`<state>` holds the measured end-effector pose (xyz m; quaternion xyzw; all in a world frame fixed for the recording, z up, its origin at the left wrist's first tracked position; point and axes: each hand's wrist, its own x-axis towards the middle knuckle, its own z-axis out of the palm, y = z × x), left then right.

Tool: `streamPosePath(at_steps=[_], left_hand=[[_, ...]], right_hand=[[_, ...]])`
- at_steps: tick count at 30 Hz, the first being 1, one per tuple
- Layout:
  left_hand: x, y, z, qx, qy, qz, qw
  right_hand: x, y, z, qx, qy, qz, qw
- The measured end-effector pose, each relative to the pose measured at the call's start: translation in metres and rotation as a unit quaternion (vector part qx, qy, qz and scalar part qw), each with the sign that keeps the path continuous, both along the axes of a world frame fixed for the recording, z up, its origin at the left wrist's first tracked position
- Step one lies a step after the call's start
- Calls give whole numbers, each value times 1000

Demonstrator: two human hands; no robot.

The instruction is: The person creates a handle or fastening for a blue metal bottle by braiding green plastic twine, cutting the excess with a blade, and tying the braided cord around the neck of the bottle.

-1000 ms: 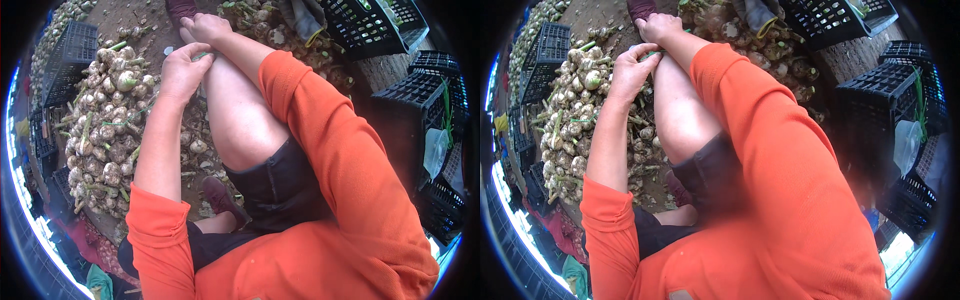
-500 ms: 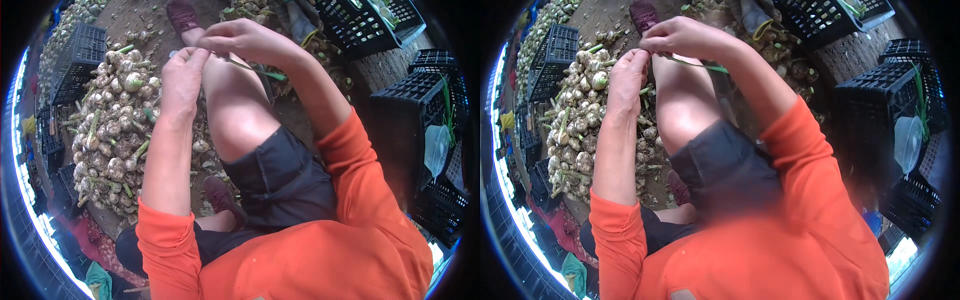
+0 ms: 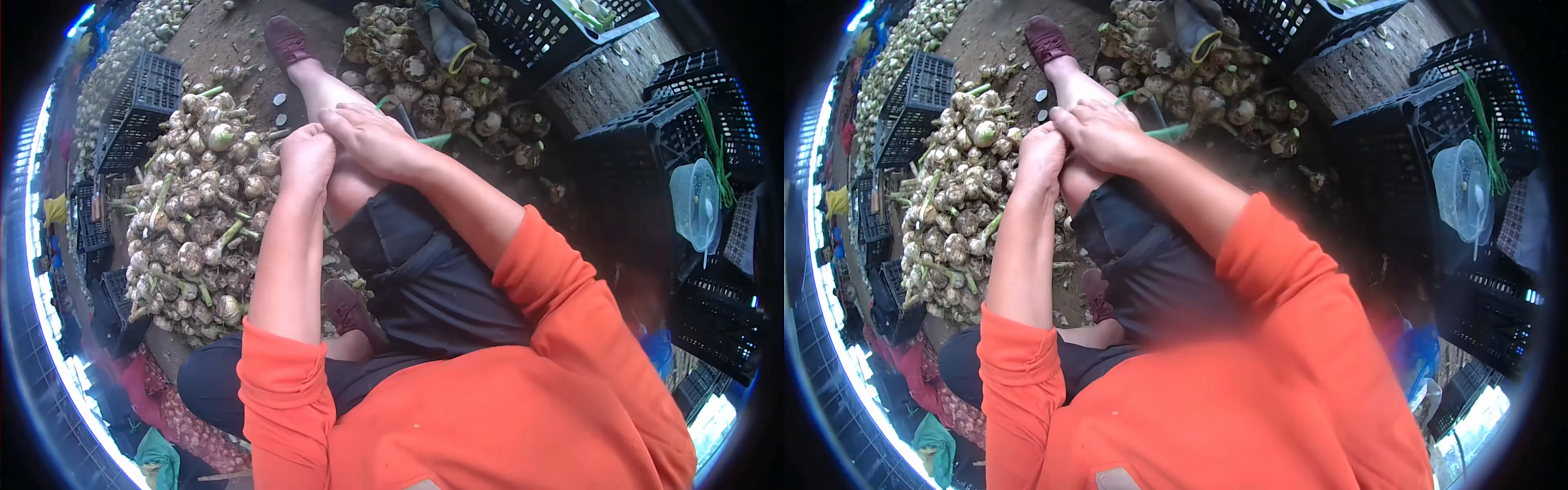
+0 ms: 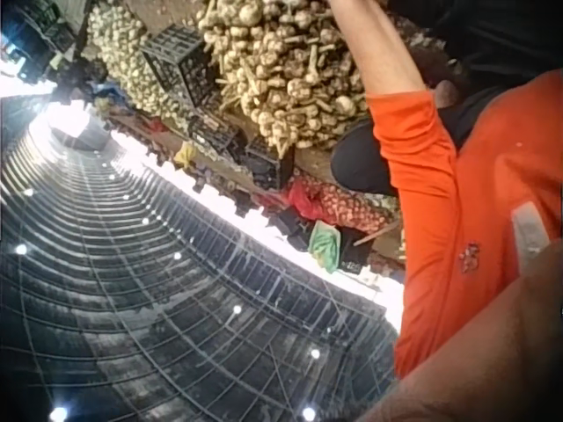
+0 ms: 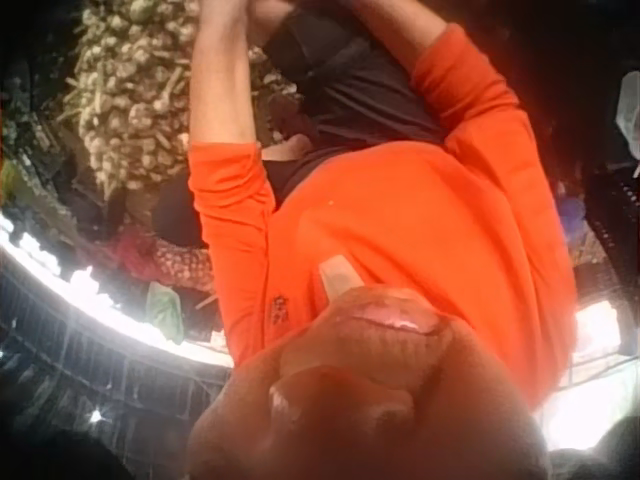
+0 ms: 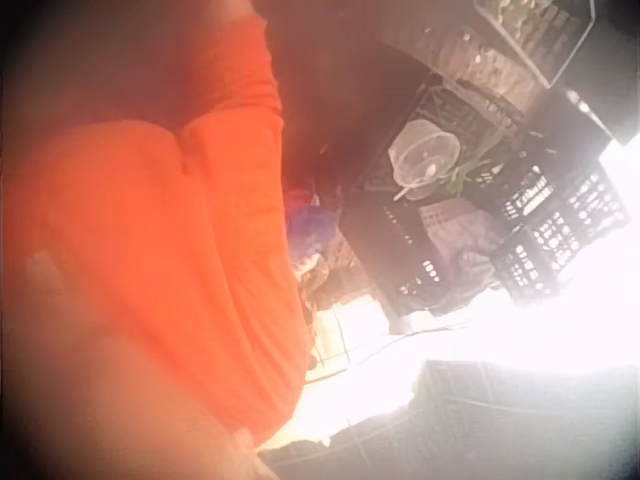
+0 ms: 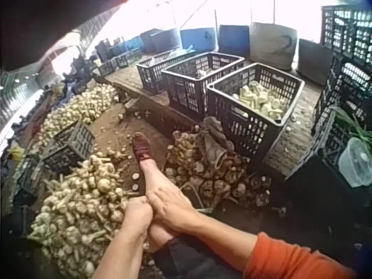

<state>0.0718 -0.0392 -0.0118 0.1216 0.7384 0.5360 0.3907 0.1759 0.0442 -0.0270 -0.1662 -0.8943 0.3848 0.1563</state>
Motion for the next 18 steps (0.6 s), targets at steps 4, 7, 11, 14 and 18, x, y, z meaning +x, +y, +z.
streamPosePath(at_steps=[4,7,11,14,18], left_hand=[[-13,1,1,-65,-13,-29,997],[-17,1,11,-97,-88,-47,990],[-23,-5,4,-127,-62,-22,990],[-26,-7,9,-106,-67,-5,992],[-33,-10,11,-92,-66,5,994]], right_hand=[[-13,5,-10,-71,-61,12,996],[-30,16,-37,-165,-98,-82,978],[-50,18,-41,-173,-197,-107,959],[-63,20,-36,-145,-261,-100,949],[-75,24,-29,-128,-265,-84,952]])
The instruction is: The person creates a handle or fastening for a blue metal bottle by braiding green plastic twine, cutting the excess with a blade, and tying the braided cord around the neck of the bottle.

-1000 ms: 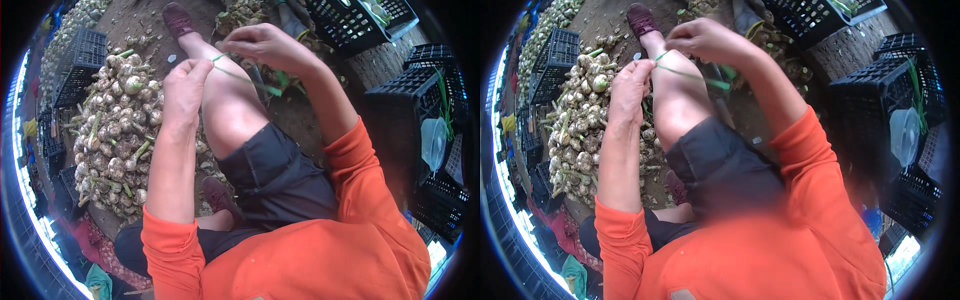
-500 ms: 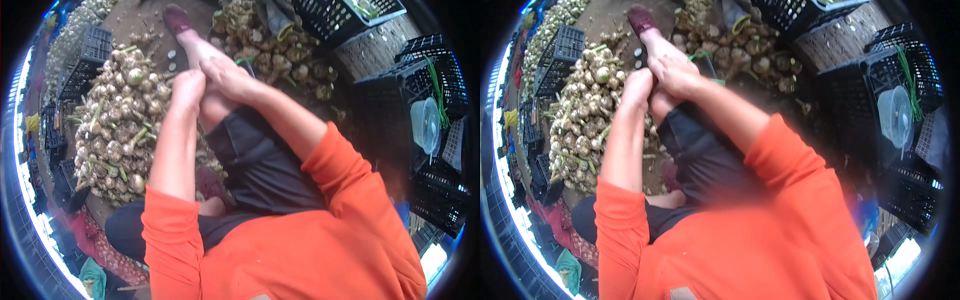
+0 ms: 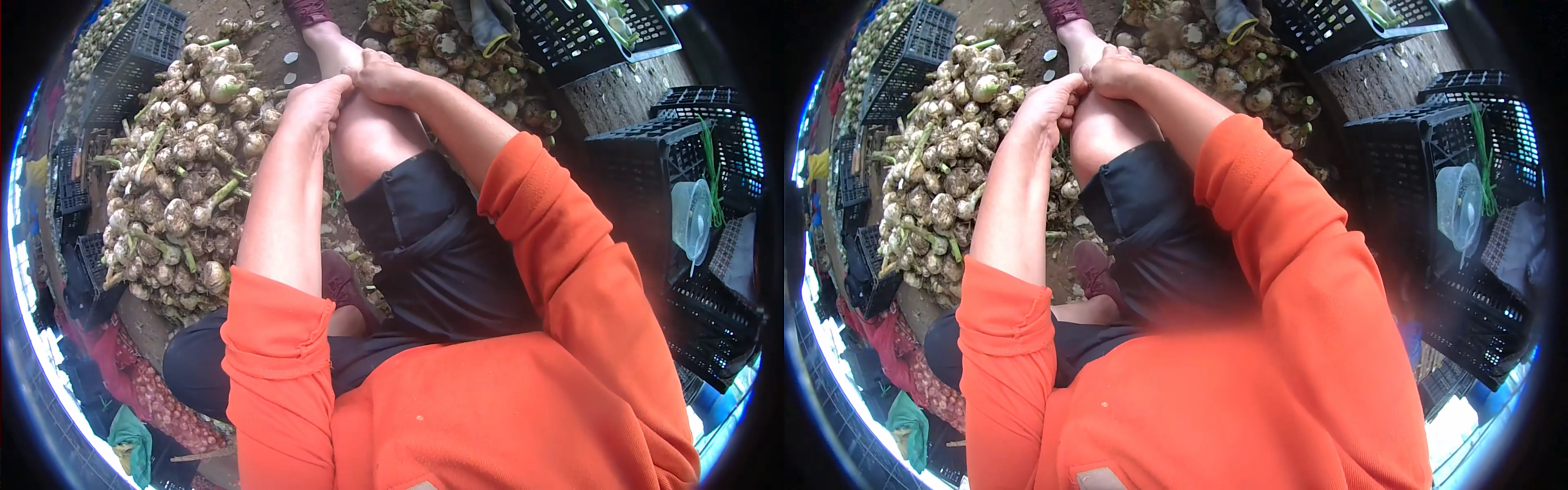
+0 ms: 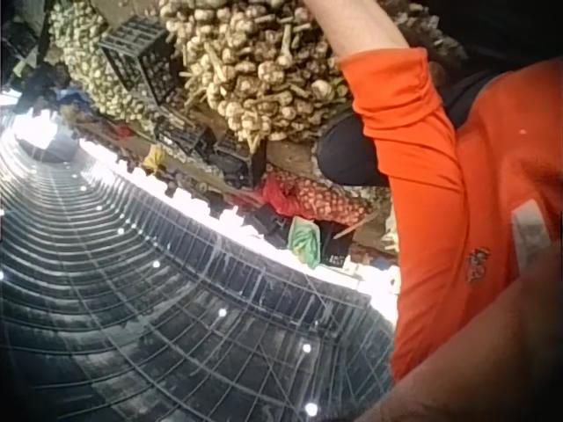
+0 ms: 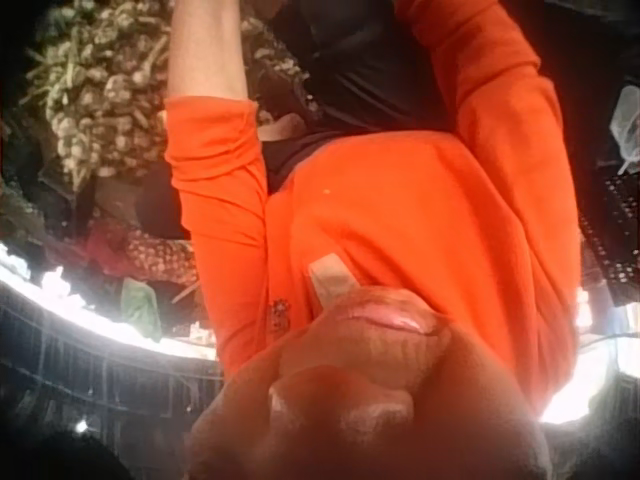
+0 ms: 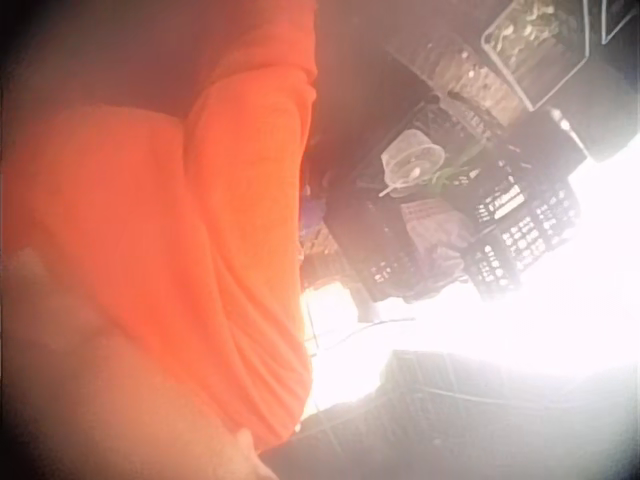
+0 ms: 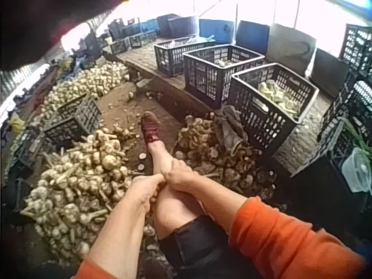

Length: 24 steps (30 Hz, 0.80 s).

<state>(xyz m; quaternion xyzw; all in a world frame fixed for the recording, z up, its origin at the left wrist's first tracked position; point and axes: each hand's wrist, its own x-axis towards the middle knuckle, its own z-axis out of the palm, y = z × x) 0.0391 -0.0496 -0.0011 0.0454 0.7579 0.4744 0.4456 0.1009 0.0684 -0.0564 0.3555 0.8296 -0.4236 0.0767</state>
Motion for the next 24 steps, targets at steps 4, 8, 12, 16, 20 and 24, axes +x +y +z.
streamPosePath(at_steps=[4,8,12,16,20,24], left_hand=[[-2,-3,-4,22,-4,1,1000],[-7,-1,-8,33,-6,11,999],[-8,5,-14,53,-6,26,998],[-12,7,-12,72,-50,38,995],[-19,6,-12,61,-63,44,995],[-20,10,-12,21,-25,4,999]], right_hand=[[-9,5,0,24,-13,-9,1000],[-21,10,-2,49,-6,-9,999],[-24,20,-18,25,52,-41,998],[-35,28,-29,0,111,-74,991],[-51,26,-20,60,113,-113,985],[-60,42,-60,315,151,-28,937]])
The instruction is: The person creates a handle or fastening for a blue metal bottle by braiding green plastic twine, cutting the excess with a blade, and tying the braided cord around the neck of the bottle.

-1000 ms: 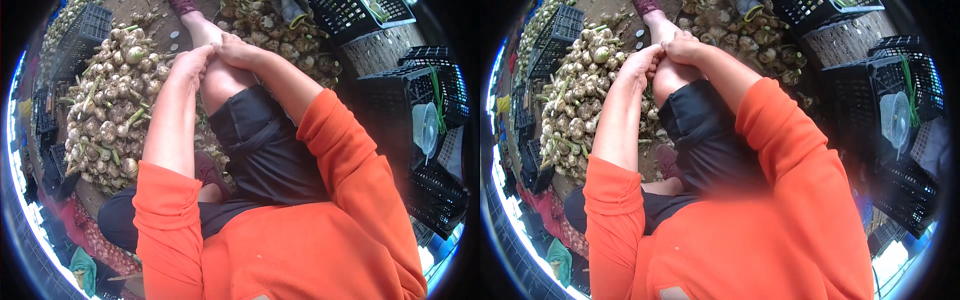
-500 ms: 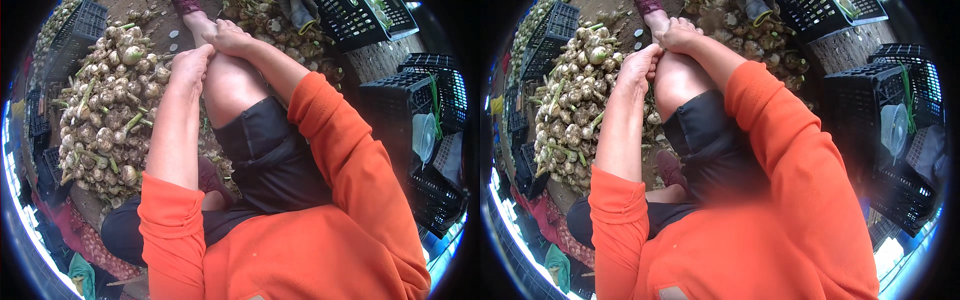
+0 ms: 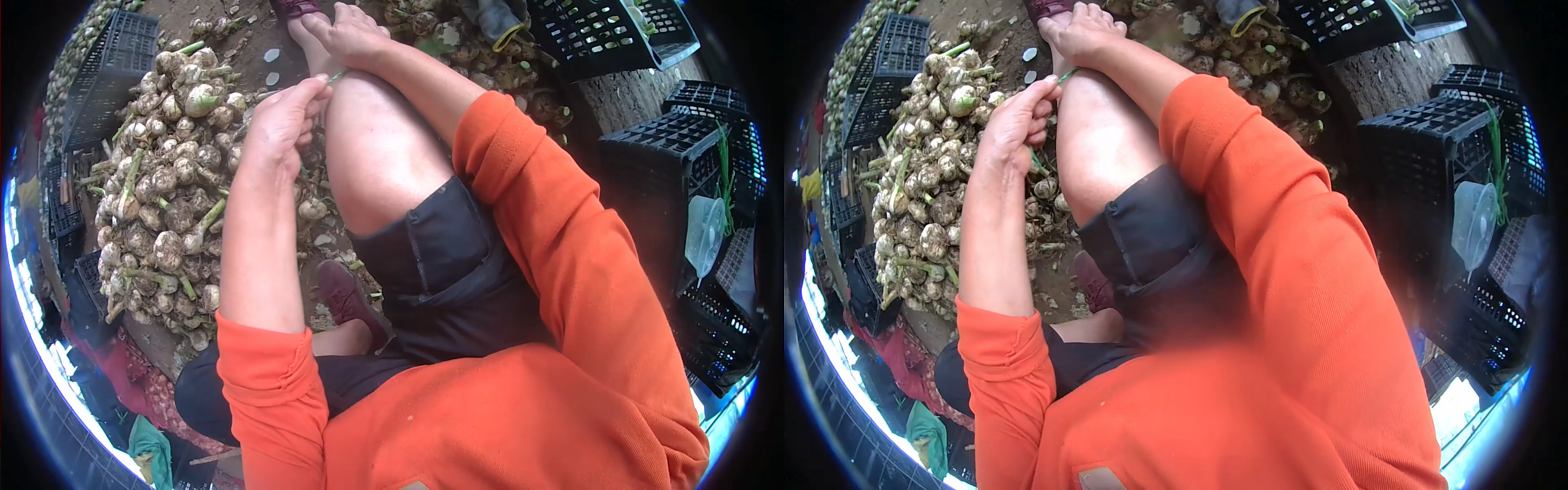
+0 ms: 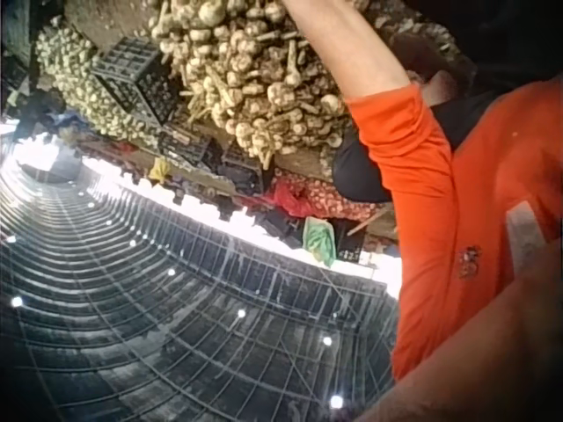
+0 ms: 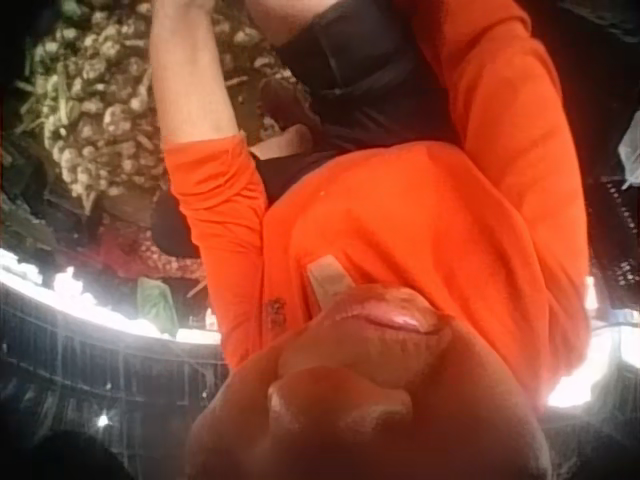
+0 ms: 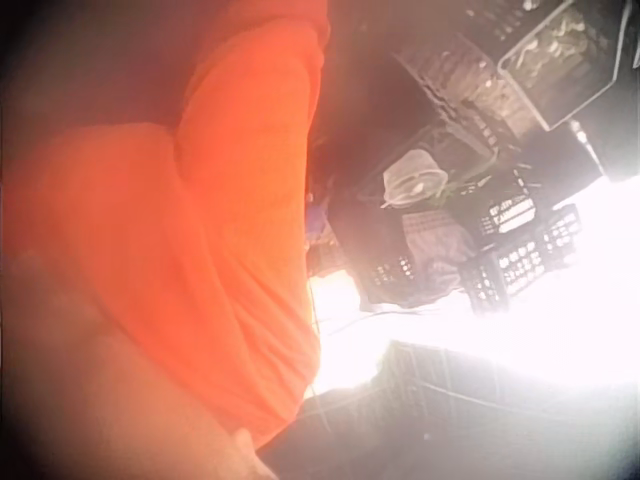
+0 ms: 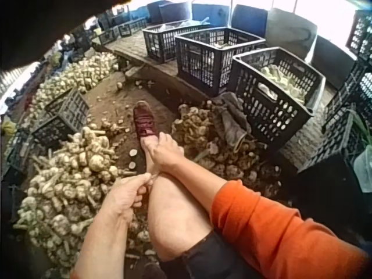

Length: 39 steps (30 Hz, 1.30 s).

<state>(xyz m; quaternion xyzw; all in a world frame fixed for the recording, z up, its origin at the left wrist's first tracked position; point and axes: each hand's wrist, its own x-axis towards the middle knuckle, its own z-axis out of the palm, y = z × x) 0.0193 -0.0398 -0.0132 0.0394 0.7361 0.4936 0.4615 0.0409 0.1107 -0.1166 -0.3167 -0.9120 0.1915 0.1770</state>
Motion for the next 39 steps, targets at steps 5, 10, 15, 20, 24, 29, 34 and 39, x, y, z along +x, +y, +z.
streamPosePath(at_steps=[5,10,15,20,24,29,34,39], left_hand=[[-35,-39,0,-47,84,-32,995],[-90,-96,-33,-181,336,-107,918],[-76,-79,-8,-300,594,-222,713],[-12,17,11,35,477,-312,821],[-2,41,0,-18,469,-281,837],[0,48,-3,13,453,-274,848],[-7,56,5,-35,465,-342,816],[8,63,5,-37,513,-353,781]], right_hand=[[-10,4,26,-164,-12,-6,986],[-24,7,41,-264,32,-72,961],[-20,14,37,-274,33,-92,957],[-33,5,20,-175,15,-11,984],[-42,37,-10,-417,205,-90,881],[-44,52,-33,-469,263,-92,838],[-41,42,-27,-638,390,-146,648],[-14,46,-14,-683,406,-142,590]])
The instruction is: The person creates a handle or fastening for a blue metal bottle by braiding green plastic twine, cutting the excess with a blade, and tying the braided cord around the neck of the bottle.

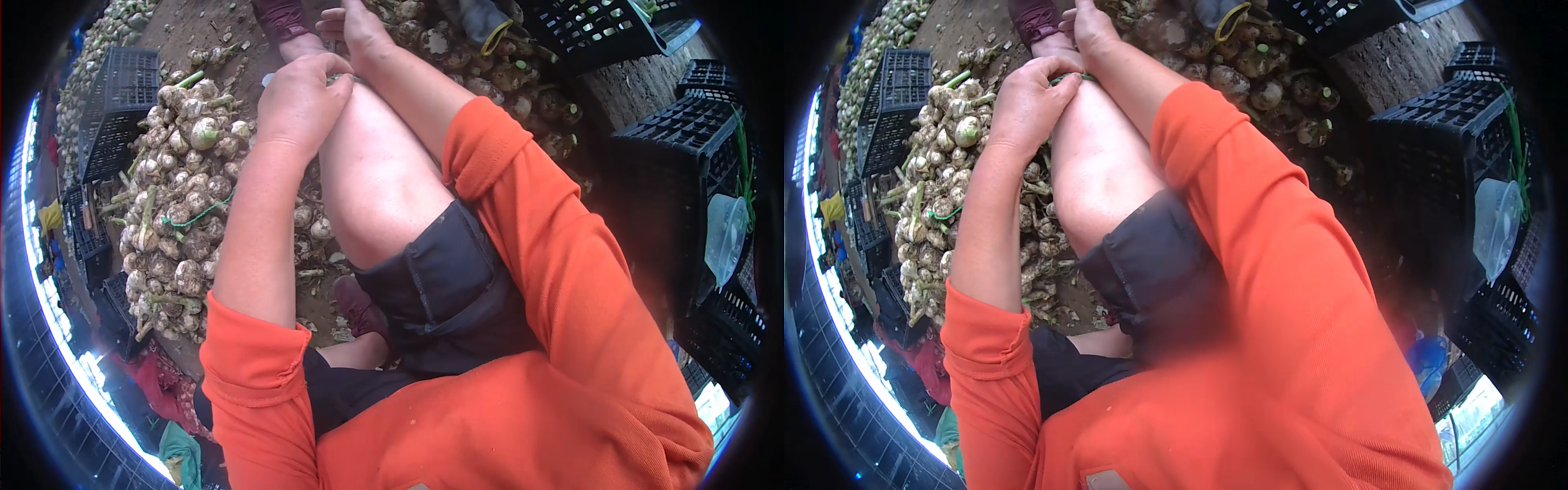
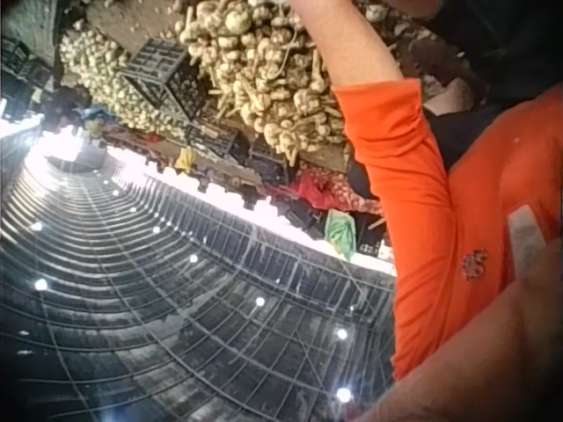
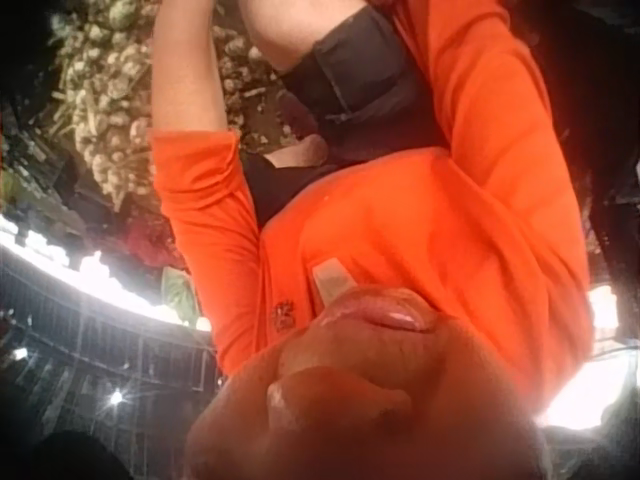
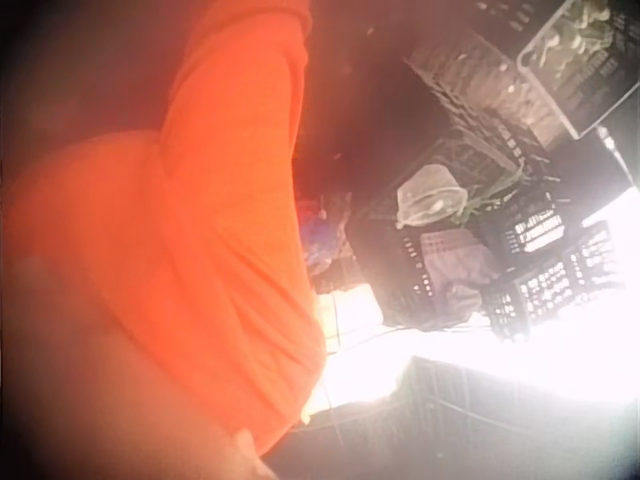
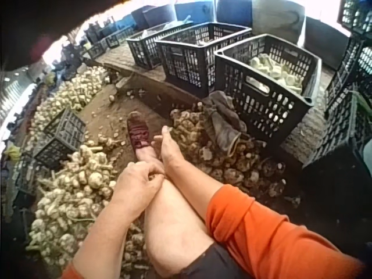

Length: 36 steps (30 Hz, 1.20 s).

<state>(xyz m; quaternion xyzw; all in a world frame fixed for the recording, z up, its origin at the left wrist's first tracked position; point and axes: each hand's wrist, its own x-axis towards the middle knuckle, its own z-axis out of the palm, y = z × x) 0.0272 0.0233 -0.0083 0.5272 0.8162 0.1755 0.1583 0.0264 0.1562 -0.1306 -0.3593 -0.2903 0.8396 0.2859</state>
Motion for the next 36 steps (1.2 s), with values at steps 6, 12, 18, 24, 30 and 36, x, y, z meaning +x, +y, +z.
streamPosePath(at_steps=[6,12,18,24,30,36], left_hand=[[14,-19,27,91,-337,185,919],[48,-39,43,90,-451,273,845],[58,-50,36,85,-435,290,848],[55,-53,26,71,-431,317,842],[57,-55,23,80,-457,326,824],[41,-79,22,73,-497,346,793]], right_hand=[[108,-10,100,369,56,348,860],[188,-13,137,421,-116,369,820],[192,-41,127,526,-138,311,779],[190,-30,135,704,-311,47,637],[156,-104,116,574,-211,256,749],[135,-104,80,446,-261,307,799]])
